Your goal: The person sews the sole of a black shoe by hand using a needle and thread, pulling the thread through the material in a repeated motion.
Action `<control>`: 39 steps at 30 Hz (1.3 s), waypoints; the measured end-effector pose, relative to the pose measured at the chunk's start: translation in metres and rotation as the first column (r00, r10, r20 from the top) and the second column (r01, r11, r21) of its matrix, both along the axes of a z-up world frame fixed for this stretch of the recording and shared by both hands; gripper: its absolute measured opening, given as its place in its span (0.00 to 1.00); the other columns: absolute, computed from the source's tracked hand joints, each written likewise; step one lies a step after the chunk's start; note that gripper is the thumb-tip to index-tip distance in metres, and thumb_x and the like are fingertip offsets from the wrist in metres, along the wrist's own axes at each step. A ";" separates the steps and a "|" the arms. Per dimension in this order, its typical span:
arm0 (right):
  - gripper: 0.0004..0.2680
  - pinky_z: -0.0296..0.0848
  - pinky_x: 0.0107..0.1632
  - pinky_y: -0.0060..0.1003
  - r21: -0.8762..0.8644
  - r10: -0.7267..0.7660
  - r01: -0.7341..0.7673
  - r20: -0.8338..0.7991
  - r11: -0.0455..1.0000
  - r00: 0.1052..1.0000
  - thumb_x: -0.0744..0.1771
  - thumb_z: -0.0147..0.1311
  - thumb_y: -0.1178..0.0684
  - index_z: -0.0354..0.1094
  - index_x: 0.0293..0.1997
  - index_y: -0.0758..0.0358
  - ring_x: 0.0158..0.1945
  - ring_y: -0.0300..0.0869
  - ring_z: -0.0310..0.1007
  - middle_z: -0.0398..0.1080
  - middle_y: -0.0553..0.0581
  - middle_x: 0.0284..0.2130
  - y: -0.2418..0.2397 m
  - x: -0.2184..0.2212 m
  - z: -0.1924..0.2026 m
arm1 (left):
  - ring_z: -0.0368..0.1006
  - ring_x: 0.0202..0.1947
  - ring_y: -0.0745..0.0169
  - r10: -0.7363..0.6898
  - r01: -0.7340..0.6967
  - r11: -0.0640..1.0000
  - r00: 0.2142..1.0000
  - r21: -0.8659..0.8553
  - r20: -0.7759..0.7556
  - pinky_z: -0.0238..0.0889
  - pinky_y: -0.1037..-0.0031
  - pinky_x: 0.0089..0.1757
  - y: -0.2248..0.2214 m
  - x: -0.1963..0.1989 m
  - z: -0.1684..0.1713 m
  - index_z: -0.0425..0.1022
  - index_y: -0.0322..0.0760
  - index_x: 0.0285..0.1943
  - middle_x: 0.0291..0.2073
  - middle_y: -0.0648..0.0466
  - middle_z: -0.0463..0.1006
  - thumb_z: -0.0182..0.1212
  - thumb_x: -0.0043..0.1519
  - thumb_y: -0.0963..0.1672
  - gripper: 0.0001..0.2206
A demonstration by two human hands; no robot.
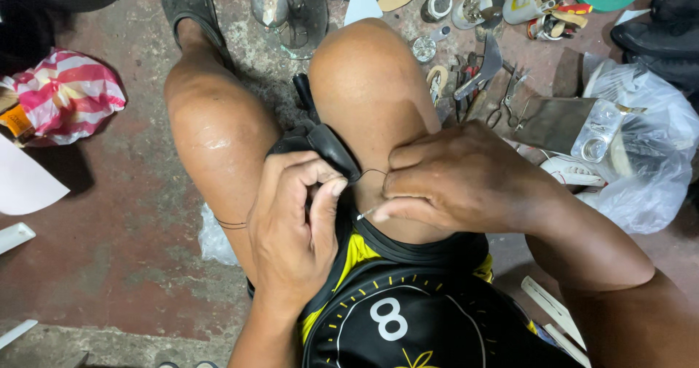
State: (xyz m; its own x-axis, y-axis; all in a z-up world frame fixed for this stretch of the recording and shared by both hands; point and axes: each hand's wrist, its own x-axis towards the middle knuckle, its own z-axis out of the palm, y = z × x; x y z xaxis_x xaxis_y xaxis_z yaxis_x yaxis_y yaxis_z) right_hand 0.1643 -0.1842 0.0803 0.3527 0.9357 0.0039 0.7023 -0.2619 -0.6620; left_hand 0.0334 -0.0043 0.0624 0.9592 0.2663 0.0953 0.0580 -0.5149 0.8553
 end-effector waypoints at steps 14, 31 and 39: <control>0.07 0.71 0.30 0.30 0.115 -0.265 0.286 -0.168 0.951 0.950 0.64 0.67 0.56 0.73 0.43 0.57 0.27 0.32 0.75 0.78 0.49 0.33 0.011 -0.017 -0.027 | 0.69 0.37 0.68 0.094 -0.071 0.932 0.995 -0.357 0.047 0.66 0.80 0.41 0.000 -0.010 -0.023 0.67 0.30 0.50 0.41 0.51 0.74 0.53 0.76 0.39 0.03; 0.10 0.71 0.36 0.38 0.198 -0.271 0.254 0.064 0.947 0.960 0.64 0.68 0.54 0.71 0.45 0.60 0.33 0.43 0.75 0.74 0.53 0.30 0.026 -0.035 -0.029 | 0.65 0.33 0.75 0.227 -0.168 0.616 0.973 -0.770 -0.030 0.62 0.84 0.33 0.007 -0.020 -0.038 0.67 0.34 0.54 0.47 0.49 0.72 0.52 0.74 0.41 0.04; 0.04 0.66 0.31 0.28 -0.012 -0.405 0.443 -0.427 0.896 0.808 0.64 0.64 0.59 0.73 0.39 0.59 0.27 0.29 0.67 0.69 0.46 0.23 0.011 -0.034 -0.033 | 0.66 0.33 0.74 0.247 -0.225 0.812 0.968 -0.538 -0.032 0.63 0.82 0.33 0.005 -0.024 -0.024 0.71 0.34 0.52 0.47 0.50 0.72 0.57 0.71 0.39 0.04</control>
